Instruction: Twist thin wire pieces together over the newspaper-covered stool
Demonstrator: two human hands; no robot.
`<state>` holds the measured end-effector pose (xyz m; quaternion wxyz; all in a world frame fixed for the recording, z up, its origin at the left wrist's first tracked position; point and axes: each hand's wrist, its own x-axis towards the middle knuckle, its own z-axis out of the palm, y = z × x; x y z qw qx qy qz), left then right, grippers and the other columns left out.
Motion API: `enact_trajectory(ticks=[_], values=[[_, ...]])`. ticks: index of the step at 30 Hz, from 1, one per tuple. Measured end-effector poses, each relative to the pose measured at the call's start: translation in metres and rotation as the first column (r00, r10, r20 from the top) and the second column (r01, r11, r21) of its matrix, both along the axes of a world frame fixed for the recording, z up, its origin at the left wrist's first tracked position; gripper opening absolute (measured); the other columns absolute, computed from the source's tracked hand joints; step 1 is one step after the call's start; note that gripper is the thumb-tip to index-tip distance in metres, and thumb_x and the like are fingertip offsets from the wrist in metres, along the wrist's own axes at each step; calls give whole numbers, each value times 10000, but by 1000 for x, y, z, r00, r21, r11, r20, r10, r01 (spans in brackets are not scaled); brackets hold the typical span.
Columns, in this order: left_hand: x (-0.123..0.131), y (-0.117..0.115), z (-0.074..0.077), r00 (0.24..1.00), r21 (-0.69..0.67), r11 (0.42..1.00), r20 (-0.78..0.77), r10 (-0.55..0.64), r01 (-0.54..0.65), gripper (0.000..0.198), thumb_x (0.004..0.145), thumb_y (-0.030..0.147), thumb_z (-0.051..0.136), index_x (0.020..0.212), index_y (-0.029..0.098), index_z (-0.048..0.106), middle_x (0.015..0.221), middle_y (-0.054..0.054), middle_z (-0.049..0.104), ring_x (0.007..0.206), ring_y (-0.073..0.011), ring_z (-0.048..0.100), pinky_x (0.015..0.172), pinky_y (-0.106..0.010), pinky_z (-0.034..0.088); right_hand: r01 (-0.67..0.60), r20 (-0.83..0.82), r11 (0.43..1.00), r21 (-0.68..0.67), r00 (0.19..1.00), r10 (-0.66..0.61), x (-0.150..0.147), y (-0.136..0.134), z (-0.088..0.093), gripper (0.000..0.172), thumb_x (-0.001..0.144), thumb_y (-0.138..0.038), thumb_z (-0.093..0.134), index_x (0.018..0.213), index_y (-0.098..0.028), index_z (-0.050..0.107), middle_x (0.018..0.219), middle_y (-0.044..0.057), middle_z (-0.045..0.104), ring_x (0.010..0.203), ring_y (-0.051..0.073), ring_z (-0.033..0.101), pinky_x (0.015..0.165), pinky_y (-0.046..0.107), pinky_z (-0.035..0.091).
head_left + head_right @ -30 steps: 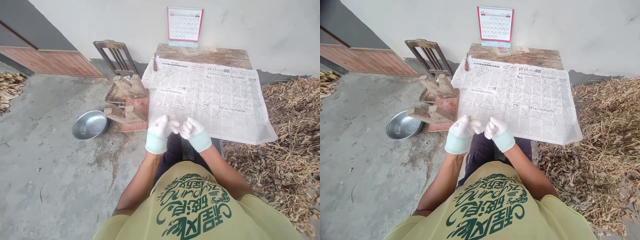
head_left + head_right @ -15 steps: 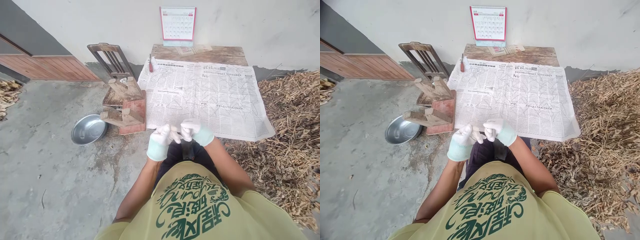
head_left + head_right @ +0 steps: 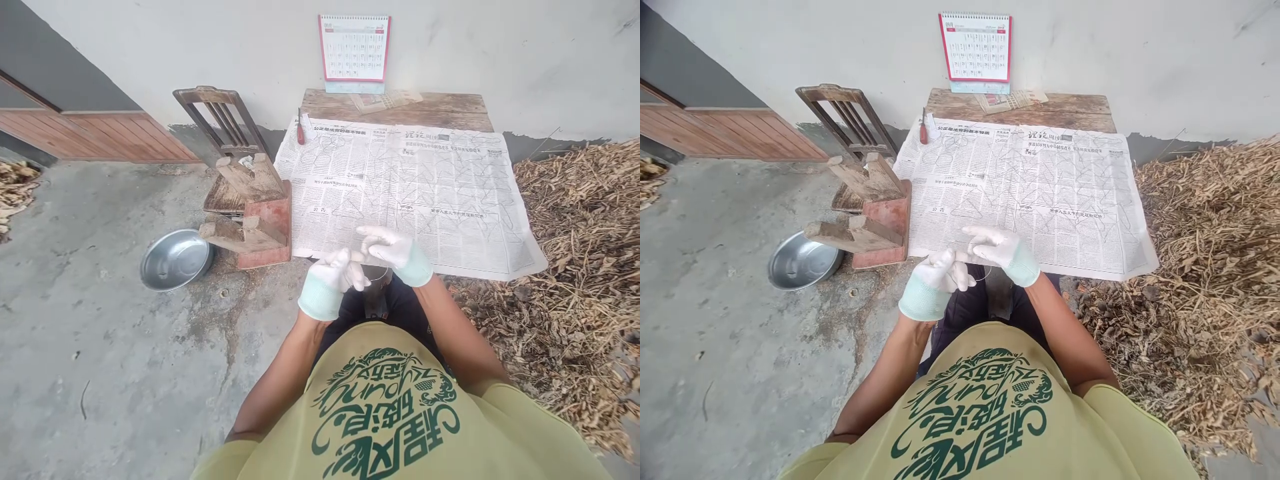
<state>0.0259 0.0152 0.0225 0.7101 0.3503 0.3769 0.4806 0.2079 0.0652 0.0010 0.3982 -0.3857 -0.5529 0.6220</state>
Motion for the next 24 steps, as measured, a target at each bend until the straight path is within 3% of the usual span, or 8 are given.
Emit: enact_trajectory(ticks=[4, 7, 11, 14, 16, 18, 21, 24], values=[[0, -2, -2, 999, -21, 999, -15, -41, 41, 412, 890, 537, 700, 901, 126, 712, 519, -3, 633, 489, -154, 623, 612, -311, 570, 29, 9, 997, 75, 1000, -30, -2, -7, 4, 299, 875, -226, 706, 1162, -270, 782, 887, 3, 717, 872, 171, 697, 859, 370, 584], [-1, -3, -1, 998, -43, 998, -48, -46, 44, 434, 869, 565, 712, 888, 131, 701, 534, -2, 641, 470, -141, 605, 589, -300, 558, 55, 50, 976, 209, 997, -66, -3, -12, 5, 223, 887, -238, 726, 1092, -266, 807, 966, 21, 735, 912, 177, 697, 877, 374, 579], [-2, -4, 1, 987, -55, 998, -153, -46, 38, 431, 861, 555, 715, 747, 142, 665, 516, -13, 632, 468, -128, 592, 552, -267, 524, 19, 192, 895, 445, 974, -117, -5, -10, 5, 217, 934, -256, 690, 1121, -277, 797, 1064, 29, 749, 995, 190, 691, 940, 390, 553], [0, -5, 0, 974, -64, 994, -206, -98, 86, 431, 861, 532, 712, 674, 152, 629, 518, -26, 635, 474, -130, 596, 555, -271, 527, -69, 224, 839, 540, 972, -64, -8, -7, 2, 195, 953, -286, 672, 1101, -273, 799, 1127, 33, 751, 1064, 203, 681, 993, 408, 536], [1, -5, -2, 971, -70, 993, -212, -109, 97, 392, 854, 511, 719, 711, 157, 631, 528, -20, 641, 464, -135, 597, 557, -285, 538, -75, 196, 848, 525, 980, -35, -11, -8, 1, 195, 979, -292, 632, 1069, -279, 804, 1160, 31, 749, 1120, 204, 669, 1052, 419, 510], [1, -4, -5, 972, -74, 994, -212, -99, 85, 354, 845, 491, 729, 763, 160, 635, 547, -14, 651, 452, -138, 596, 539, -293, 539, -26, 141, 897, 442, 989, -40, -13, -11, 2, 225, 1002, -298, 586, 1037, -285, 807, 1160, 29, 750, 1139, 202, 667, 1084, 425, 495], [0, -4, -7, 978, -78, 994, -191, -84, 70, 334, 823, 469, 750, 844, 151, 651, 586, -10, 671, 440, -133, 590, 540, -310, 563, 39, 70, 954, 296, 996, -63, -13, -16, 5, 239, 1001, -342, 579, 988, -278, 809, 1113, 31, 761, 1105, 206, 683, 1070, 426, 508], [-1, -5, -7, 981, -91, 993, -173, -85, 70, 344, 813, 449, 757, 931, 134, 685, 595, 2, 669, 432, -124, 580, 570, -335, 599, 54, 35, 973, 225, 997, -63, -10, -18, 7, 326, 1016, -425, 545, 926, -259, 810, 1048, 36, 770, 1062, 208, 694, 1048, 419, 514]])
